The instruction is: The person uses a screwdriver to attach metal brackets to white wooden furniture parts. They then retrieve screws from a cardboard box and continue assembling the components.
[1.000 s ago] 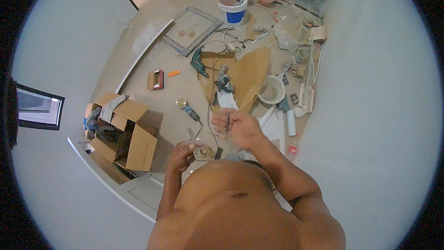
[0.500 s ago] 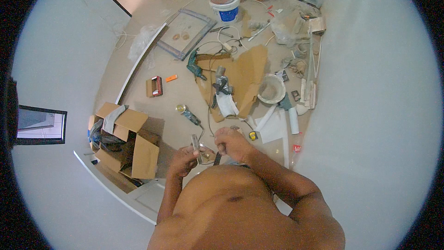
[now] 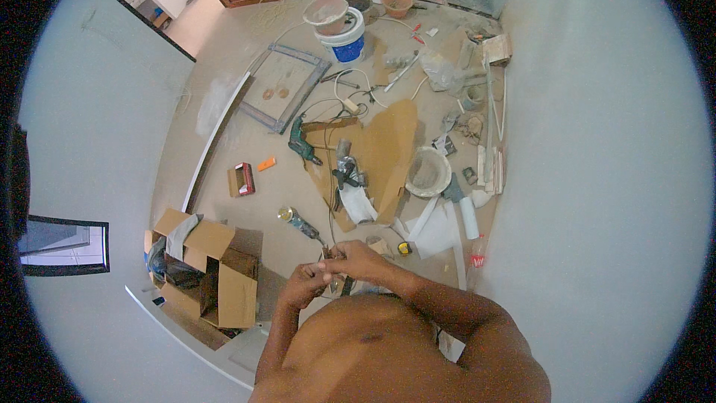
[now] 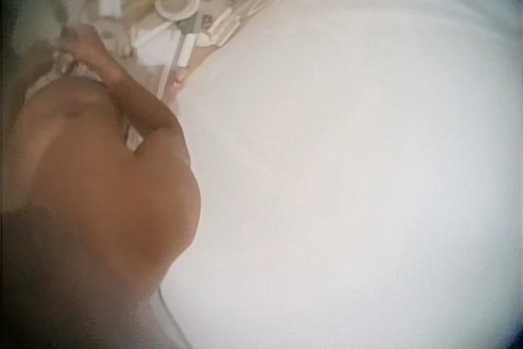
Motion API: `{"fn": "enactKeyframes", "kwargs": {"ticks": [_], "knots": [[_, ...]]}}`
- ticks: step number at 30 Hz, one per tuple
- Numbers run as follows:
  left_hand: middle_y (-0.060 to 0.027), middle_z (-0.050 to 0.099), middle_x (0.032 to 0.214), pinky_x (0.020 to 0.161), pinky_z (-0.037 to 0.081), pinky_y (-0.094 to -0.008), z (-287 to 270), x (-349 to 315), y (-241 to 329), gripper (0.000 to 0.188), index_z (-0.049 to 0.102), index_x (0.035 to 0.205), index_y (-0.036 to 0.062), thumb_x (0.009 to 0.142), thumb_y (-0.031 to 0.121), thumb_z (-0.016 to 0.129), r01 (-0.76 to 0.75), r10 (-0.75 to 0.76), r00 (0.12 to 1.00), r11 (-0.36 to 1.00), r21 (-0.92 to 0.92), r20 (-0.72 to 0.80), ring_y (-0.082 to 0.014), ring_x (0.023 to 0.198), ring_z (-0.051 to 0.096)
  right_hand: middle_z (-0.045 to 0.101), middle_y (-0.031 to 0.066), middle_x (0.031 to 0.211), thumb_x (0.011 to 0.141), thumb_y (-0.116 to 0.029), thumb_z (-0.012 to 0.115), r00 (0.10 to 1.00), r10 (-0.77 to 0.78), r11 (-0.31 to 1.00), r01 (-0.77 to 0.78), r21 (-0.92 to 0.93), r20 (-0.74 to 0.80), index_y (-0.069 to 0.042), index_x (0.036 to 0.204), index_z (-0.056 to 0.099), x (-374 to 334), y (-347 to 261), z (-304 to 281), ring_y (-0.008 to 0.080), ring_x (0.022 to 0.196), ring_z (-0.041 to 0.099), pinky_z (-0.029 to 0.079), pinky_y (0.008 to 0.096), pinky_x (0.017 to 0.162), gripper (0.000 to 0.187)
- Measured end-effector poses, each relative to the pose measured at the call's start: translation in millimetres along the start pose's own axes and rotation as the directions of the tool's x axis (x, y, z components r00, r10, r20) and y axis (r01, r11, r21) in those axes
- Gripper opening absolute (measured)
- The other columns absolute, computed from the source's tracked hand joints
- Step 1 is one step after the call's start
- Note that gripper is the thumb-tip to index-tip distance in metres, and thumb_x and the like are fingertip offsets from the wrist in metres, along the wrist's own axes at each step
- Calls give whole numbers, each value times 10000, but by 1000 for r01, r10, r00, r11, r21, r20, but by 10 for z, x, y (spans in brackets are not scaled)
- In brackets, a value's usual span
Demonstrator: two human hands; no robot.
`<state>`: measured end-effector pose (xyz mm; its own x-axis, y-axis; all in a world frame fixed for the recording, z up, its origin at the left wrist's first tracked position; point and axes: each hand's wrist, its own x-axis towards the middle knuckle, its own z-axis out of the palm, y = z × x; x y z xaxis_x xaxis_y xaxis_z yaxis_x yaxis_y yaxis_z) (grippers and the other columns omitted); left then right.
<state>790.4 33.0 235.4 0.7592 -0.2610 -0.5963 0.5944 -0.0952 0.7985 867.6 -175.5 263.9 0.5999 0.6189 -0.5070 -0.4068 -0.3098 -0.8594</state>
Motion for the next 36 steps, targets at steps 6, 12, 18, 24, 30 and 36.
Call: {"fn": "enactKeyframes", "kwargs": {"ticks": [6, 12, 18, 24, 30, 36], "knots": [[-34, 650, 761, 540, 391, -257, -27, 324, 76, 305, 662, 1026, 8, 846, 254, 677, 47, -48, 998, 998, 42, 40, -103, 609, 518, 601, 56, 712, 815, -445, 719, 991, -109, 994, 111, 18, -79, 2, 837, 638, 137, 40, -213, 130, 664, 541, 448, 315, 604, 455], [33, 594, 698, 472, 335, -215, 83, 491, 346, 385, 668, 1081, 20, 841, 317, 721, -58, 64, 994, 996, -69, 86, -45, 532, 453, 596, 60, 703, 847, -424, 688, 990, -106, 994, 108, 22, -93, 8, 812, 621, 42, -152, -459, 135, 657, 534, 450, 334, 607, 438], [69, 485, 579, 434, 262, -218, 67, 516, 562, 355, 680, 1017, 42, 841, 347, 723, 12, 8, 994, 986, -169, 113, -36, 468, 357, 622, 90, 717, 865, -390, 662, 980, -166, 986, 164, -27, -107, 18, 835, 630, 81, -201, -504, 152, 661, 539, 445, 337, 613, 411], [75, 460, 572, 435, 235, -224, 89, 484, 756, 291, 672, 926, 56, 847, 331, 724, -23, 39, 997, 978, -209, 73, -42, 468, 345, 615, 132, 756, 871, -352, 639, 970, -205, 978, 200, -51, -129, 20, 848, 616, 211, -169, -475, 190, 712, 563, 446, 357, 650, 374], [72, 484, 603, 439, 248, -231, -127, 605, 906, 264, 650, 838, 69, 855, 325, 715, -103, 126, 986, 975, -199, 108, -42, 498, 374, 585, 144, 753, 875, -330, 614, 987, -147, 984, 140, -107, -60, 7, 824, 592, 482, -300, -559, 246, 703, 564, 446, 390, 654, 341], [57, 512, 626, 449, 264, -240, -766, 838, 745, 232, 650, 811, 63, 874, 284, 678, 68, -34, 995, 928, -365, 98, -67, 505, 395, 616, 136, 759, 894, -276, 543, 980, -196, 938, 175, -298, -43, 16, 831, 605, 1161, -353, -584, 237, 700, 575, 462, 389, 687, 304]]}}
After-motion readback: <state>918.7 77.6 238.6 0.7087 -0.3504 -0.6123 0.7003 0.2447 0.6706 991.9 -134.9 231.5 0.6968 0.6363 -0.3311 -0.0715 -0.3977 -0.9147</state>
